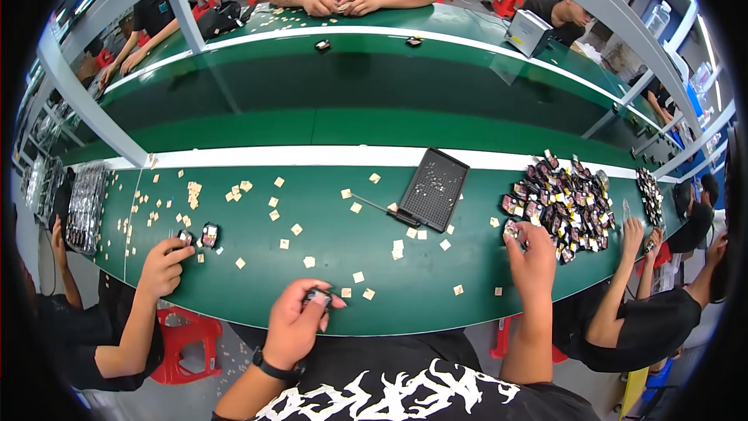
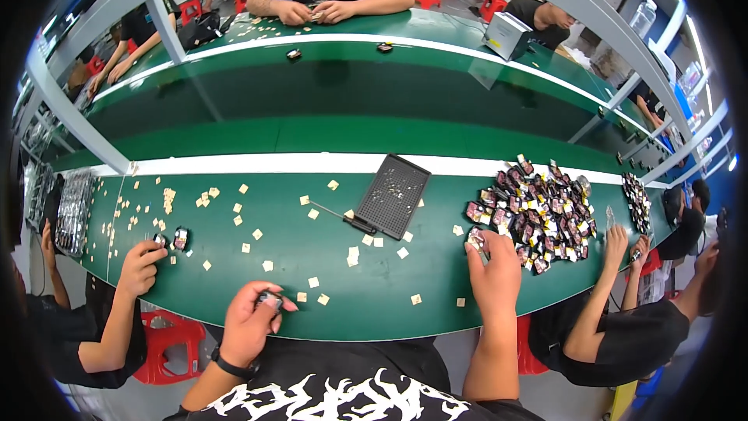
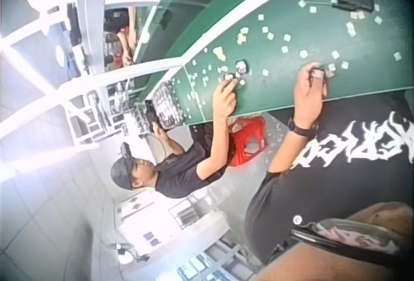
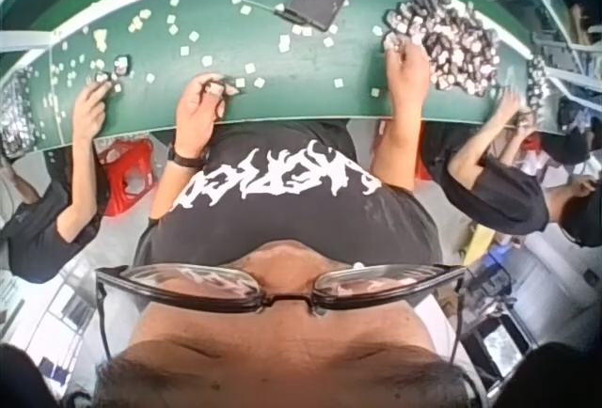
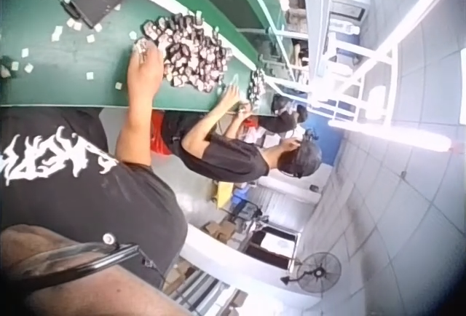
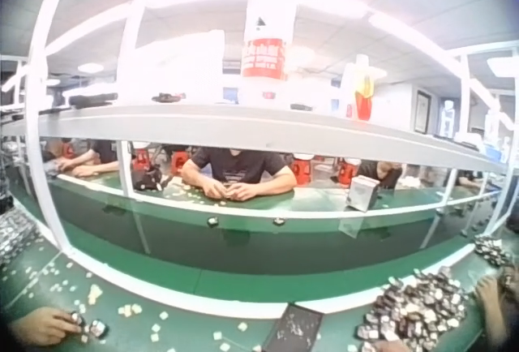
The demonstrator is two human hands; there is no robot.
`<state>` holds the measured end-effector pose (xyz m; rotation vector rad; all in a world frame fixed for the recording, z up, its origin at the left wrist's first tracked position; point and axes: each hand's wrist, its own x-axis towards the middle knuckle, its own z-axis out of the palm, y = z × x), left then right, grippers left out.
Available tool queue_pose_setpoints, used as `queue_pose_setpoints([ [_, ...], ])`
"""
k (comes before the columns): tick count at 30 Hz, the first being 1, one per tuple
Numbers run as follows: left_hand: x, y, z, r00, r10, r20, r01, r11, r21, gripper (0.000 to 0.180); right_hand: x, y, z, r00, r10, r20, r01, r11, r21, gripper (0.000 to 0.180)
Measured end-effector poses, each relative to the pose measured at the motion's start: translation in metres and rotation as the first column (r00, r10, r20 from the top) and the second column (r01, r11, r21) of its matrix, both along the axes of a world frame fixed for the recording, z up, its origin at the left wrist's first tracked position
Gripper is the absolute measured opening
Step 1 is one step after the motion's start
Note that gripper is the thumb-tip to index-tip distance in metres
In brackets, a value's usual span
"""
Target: The worker is assembling small electronic components, including applying labels and fitting internal parts into a plastic housing.
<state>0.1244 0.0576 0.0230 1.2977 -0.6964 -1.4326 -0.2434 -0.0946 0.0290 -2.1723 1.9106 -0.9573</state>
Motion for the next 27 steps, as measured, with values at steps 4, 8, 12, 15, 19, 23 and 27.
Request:
queue_pose_setpoints([
  [4,0.031,0.008,-0.003,0.953,0.125,0.274,-0.095,0.988,-0.121,0.017,0.014,-0.029,0.01,0.976,0.093,-0.197,-0.102,0.994,-0.036,0.038],
  [8,0.066,0.016,-0.004,0.907,0.275,0.319,-0.255,0.961,-0.104,0.012,0.013,-0.059,0.01,0.931,0.112,-0.348,-0.084,0.992,0.095,0.051],
  [12,0.088,0.021,-0.006,0.869,0.373,0.325,-0.356,0.928,-0.113,0.016,-0.019,-0.08,-0.009,0.867,0.176,-0.467,-0.126,0.983,0.137,0.042],
  [15,0.106,0.032,-0.009,0.794,0.467,0.389,-0.449,0.882,-0.143,0.017,-0.017,-0.084,-0.009,0.867,0.238,-0.438,-0.164,0.966,0.2,0.033],
  [19,0.157,0.04,-0.034,0.534,0.651,0.539,-0.55,0.752,-0.364,0.018,-0.001,-0.081,-0.002,0.861,0.302,-0.409,-0.237,0.95,0.203,0.033],
  [23,0.204,0.037,-0.032,0.215,0.525,0.824,-0.468,0.796,-0.385,0.017,0.006,-0.068,0.004,0.884,0.36,-0.297,-0.346,0.933,0.1,0.036],
  [27,0.222,0.023,-0.035,-0.093,0.353,0.931,-0.394,0.846,-0.36,0.019,0.047,-0.027,0.026,0.875,0.472,-0.107,-0.464,0.881,0.092,0.04],
])
